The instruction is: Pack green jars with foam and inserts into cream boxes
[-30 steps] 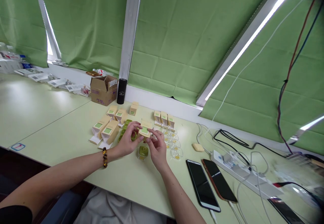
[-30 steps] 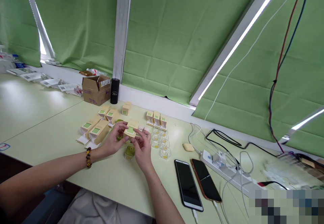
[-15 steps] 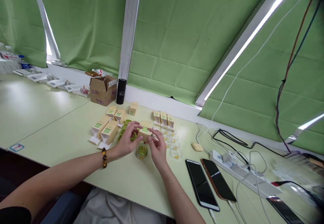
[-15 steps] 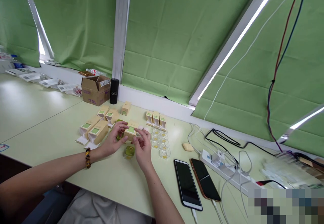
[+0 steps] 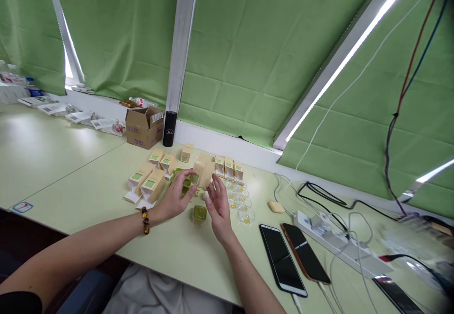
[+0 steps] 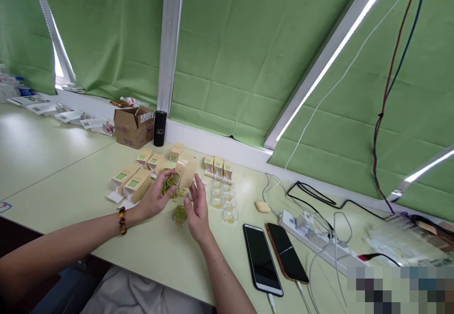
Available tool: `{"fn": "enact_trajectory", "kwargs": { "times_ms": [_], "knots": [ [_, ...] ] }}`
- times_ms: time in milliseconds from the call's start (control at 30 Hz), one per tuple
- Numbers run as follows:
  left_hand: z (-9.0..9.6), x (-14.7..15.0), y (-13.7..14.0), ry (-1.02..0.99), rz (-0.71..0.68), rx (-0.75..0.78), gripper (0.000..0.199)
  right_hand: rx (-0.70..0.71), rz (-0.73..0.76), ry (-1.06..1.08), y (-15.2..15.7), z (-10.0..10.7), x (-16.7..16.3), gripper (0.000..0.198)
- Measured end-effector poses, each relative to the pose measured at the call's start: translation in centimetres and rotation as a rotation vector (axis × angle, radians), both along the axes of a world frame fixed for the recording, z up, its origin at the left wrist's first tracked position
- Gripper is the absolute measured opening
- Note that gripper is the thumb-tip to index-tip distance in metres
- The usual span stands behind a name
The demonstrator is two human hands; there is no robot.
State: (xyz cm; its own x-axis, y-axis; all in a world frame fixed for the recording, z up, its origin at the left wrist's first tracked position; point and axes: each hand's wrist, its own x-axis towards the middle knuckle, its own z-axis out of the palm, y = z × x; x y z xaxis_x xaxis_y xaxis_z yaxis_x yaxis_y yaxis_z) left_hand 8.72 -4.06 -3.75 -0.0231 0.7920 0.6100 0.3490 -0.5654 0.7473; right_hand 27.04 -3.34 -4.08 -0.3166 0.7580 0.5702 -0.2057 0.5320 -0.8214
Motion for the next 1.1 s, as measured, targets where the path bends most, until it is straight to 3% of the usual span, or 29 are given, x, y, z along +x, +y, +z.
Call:
{"fn": "enact_trajectory", "kwargs": {
  "times_ms": [200,433,667,833,967,1100],
  "knots": [
    [0.0,-0.1,0.4,-0.013,-0.001,0.022,0.055,0.161,-0.016,-0.156,-0.6,0.1,0.3,0.068],
    [0.1,-0.9,1.6,-0.032,0.125,-0.024,0.046,0.307,-0.024,-0.314,-0.7,0.3,0.8,0.056],
    [0.3,-1.2,2.3,-0.135,0.073,-0.121,0.05,0.309,-0.059,-0.335,-0.3,-0.3,0.8,0.045],
    [-0.2,-1.2,2.5,-0.266,-0.032,-0.175,0.057,0.338,-0.253,-0.299,0.1,1.0,1.6,0.021],
    [0.0,-1.6,2.5,-0.294,-0.054,-0.172,0.057,0.381,-0.365,-0.585,0.7,2.5,3.0,0.009],
    [0.3,-1.8,2.4,-0.335,-0.059,-0.155,0.058,0.383,-0.275,-0.933,0.7,3.2,3.6,0.023]
  ]
}}
